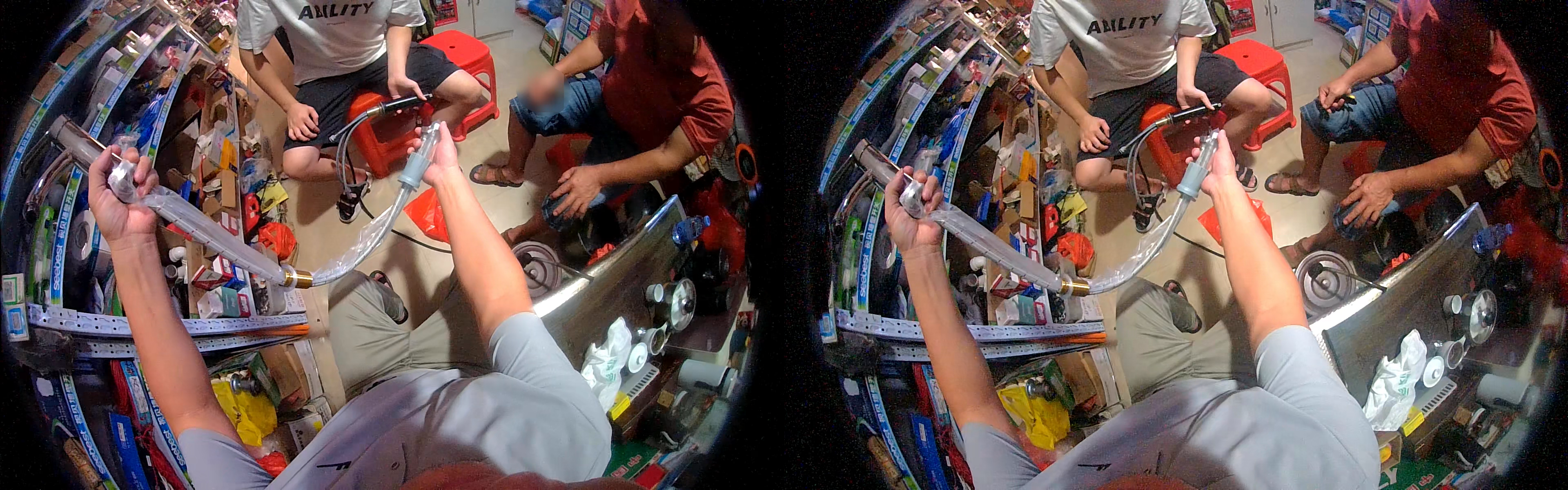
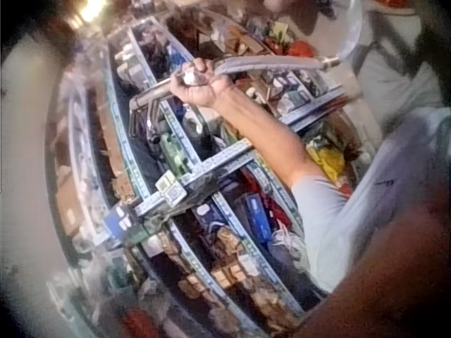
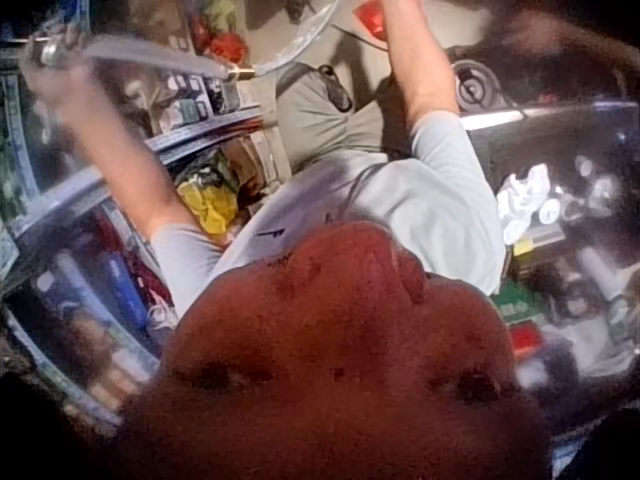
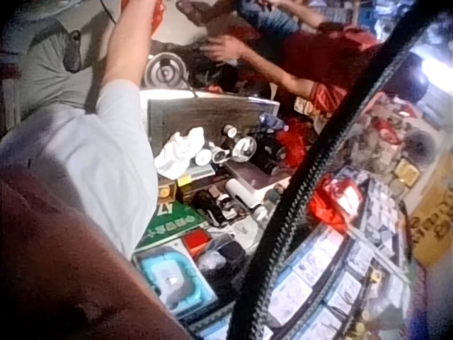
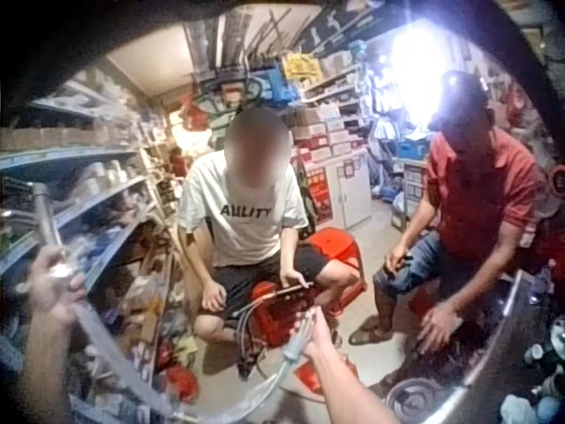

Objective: The person assembles components of a faucet, attaching a hose and a handle mechanism while being assisted by other people.

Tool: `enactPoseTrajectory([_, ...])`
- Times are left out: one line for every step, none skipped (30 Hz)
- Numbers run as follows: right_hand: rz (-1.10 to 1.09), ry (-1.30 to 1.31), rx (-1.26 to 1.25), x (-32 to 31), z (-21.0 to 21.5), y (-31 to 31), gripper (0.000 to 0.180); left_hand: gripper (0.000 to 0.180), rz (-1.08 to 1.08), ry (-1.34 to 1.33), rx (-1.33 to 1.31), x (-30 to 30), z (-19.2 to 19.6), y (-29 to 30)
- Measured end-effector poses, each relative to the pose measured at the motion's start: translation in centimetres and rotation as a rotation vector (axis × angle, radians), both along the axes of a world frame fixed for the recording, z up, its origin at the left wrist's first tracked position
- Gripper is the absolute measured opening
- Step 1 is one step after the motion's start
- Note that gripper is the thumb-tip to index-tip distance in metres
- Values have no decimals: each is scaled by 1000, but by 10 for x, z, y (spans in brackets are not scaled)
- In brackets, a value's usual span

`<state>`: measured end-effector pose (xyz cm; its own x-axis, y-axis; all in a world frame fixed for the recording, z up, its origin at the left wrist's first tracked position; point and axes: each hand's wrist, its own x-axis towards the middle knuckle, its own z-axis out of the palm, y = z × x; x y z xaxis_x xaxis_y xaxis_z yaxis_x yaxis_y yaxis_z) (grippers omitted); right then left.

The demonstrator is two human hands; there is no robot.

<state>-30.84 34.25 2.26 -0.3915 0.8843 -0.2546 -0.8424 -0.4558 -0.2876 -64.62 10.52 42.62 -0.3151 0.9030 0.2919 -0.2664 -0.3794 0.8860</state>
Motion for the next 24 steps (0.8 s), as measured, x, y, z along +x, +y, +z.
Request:
enactPoseTrajectory([4,12,30,1,2,1,67,18,-39,30,-7,1,1,0])
enactPoseTrajectory([18,19,34,3,3,2,67,17,-9,35,7,1,2,0])
enactPoseTrajectory([10,19,46,5,5,3,67,17,22,37,14,1,2,-1])
enactPoseTrajectory([13,35,51,6,7,4,67,18,2,34,18,1,3,-1])
enactPoseTrajectory([37,50,23,8,8,5,66,18,-60,18,27,1,4,-1])
enactPoseTrajectory([34,61,65,10,8,6,67,18,-66,23,29,1,4,-1])
enactPoseTrajectory([4,52,102,12,9,8,67,19,-71,29,38,1,5,-2])
enactPoseTrajectory([-44,12,52,14,8,8,68,19,-75,26,41,1,6,-3])
enactPoseTrajectory([-93,-25,5,16,7,9,68,19,-83,19,45,1,8,-3])
enactPoseTrajectory([-80,-52,-35,20,5,7,68,19,-94,12,55,0,11,-3])
enactPoseTrajectory([-74,-32,5,22,4,7,68,19,-100,10,66,0,13,-4])
enactPoseTrajectory([-113,-37,-29,24,1,5,67,19,-113,11,84,-1,17,-5])
enactPoseTrajectory([-140,-48,-114,27,-1,3,66,20,-125,12,97,-1,20,-5])
enactPoseTrajectory([-158,-47,-126,28,-2,2,64,19,-123,30,121,-2,25,-5])
enactPoseTrajectory([-162,-37,-81,30,-3,1,64,20,-115,22,137,-3,29,-5])
enactPoseTrajectory([-129,29,-64,31,-4,1,63,19,-136,32,143,-3,34,-5])
enactPoseTrajectory([-99,84,-72,32,-3,1,63,19,-157,41,151,-4,39,-4])
enactPoseTrajectory([-86,88,-87,32,-2,2,60,19,-158,38,150,-4,41,-4])
enactPoseTrajectory([-100,85,-59,32,0,3,60,19,-172,40,159,-5,43,-4])
enactPoseTrajectory([-91,88,-43,33,3,5,59,18,-188,41,167,-6,43,-4])
enactPoseTrajectory([-84,80,-62,33,6,6,57,18,-193,37,163,-7,43,-4])
enactPoseTrajectory([-63,115,-16,33,9,7,55,18,-204,53,159,-9,41,-4])
enactPoseTrajectory([-52,111,-22,33,13,9,56,19,-219,65,156,-11,37,-4])
enactPoseTrajectory([-64,106,26,33,15,8,58,21,-213,77,146,-13,35,-4])
